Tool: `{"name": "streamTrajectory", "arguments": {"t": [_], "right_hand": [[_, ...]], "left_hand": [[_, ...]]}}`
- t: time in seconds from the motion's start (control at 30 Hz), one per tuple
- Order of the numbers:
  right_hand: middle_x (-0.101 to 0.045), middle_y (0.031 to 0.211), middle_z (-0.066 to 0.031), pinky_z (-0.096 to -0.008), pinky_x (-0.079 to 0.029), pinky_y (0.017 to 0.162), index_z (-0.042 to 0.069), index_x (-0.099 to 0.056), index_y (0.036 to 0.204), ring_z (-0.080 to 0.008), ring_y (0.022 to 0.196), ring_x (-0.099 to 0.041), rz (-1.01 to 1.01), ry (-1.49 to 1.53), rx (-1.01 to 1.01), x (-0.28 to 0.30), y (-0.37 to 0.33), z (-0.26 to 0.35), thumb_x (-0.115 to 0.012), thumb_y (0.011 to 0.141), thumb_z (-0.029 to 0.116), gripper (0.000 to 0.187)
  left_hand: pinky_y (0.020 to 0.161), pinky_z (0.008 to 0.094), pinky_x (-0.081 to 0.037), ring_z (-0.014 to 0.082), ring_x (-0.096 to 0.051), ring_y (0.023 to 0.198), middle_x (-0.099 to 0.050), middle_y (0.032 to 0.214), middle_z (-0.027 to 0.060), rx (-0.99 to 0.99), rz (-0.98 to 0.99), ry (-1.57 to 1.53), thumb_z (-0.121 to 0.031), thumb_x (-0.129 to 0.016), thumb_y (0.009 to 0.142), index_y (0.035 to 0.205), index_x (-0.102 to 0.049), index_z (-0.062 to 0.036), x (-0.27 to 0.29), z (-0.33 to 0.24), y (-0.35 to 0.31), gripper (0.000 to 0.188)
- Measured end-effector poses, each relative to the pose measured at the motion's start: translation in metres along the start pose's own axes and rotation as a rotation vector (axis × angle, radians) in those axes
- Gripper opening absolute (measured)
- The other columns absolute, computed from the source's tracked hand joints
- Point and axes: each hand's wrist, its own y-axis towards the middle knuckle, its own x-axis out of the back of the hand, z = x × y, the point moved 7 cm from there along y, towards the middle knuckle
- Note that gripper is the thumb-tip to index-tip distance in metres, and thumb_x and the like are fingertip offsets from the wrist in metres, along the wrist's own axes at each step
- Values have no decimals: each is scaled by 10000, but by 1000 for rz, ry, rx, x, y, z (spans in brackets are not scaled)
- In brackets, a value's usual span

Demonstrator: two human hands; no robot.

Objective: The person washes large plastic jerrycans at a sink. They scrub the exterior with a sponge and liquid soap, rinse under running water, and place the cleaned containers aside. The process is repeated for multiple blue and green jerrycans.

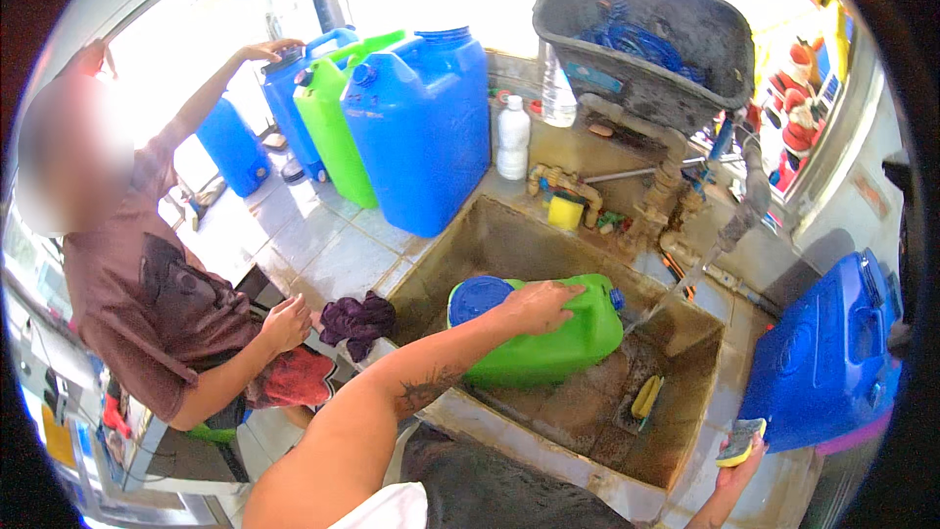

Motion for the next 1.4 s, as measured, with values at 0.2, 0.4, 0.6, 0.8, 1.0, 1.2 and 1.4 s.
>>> {"name": "streamTrajectory", "arguments": {"t": [0.2, 0.4, 0.6, 0.8, 1.0, 1.2, 1.4], "right_hand": [[-652, 1028, -101, -399, -543, 598, 168, -481, 1266, -263, 811, -653, 190, 59, -39, -9, 79, 6, -628, 927, 362, 417], [-667, 1076, -60, -409, -536, 658, 170, -591, 1212, -249, 884, -647, 57, 49, -38, -5, 92, 16, -601, 925, 416, 378], [-651, 1134, -90, -411, -553, 714, 134, -574, 1255, -264, 946, -642, 49, 176, -12, 16, 37, 9, -635, 929, 406, 429], [-643, 1261, -140, -443, -578, 846, 84, -567, 1316, -306, 1068, -655, 153, 484, 49, 29, -59, -13, -608, 942, 367, 470], [-661, 1204, -131, -474, -582, 885, 65, -578, 1270, -297, 1046, -666, 254, 440, 56, -53, -87, -18, -636, 903, 258, 418], [-672, 1068, -114, -340, -536, 864, -6, -678, 1093, -219, 973, -650, 420, -417, 543, -161, -133, -24, -724, 759, 64, 344], [-665, 1189, -165, -434, -494, 977, 27, -663, 1201, -345, 1083, -632, 921, -1046, 1090, -343, -142, -143, -855, 689, 297, 610]], "left_hand": [[937, 539, -511, 440, -635, 1071, -669, 1152, 251, 46, 60, 20, -285, -610, 948, 1512, -416, -142, 8, -11, -7, 614], [920, 544, -508, 457, -635, 1053, -667, 1132, 271, -64, 26, 6, -232, -630, 940, 1531, -389, -139, 4, -5, -9, 645], [930, 523, -515, 444, -641, 1066, -658, 1177, 263, -235, 242, 41, -169, -629, 894, 1537, -368, -98, -30, -16, 2, 698], [726, 523, -570, 421, -699, 847, -718, 936, 208, -608, 199, 302, -134, -645, 795, 1302, -577, -9, -87, -173, 66, 527], [825, 562, -544, 448, -687, 934, -706, 1030, 235, -504, 249, 273, -260, -638, 864, 1338, -555, -101, -95, -175, 154, 506], [981, 515, -476, 473, -631, 1075, -650, 1167, 308, -312, -39, -8, -373, -622, 932, 1473, -458, -49, -24, -55, 139, 651], [1016, 502, -468, 486, -604, 1119, -642, 1188, 307, -185, 157, 15, -367, -644, 923, 1438, -520, -67, 2, -46, 63, 609]]}}
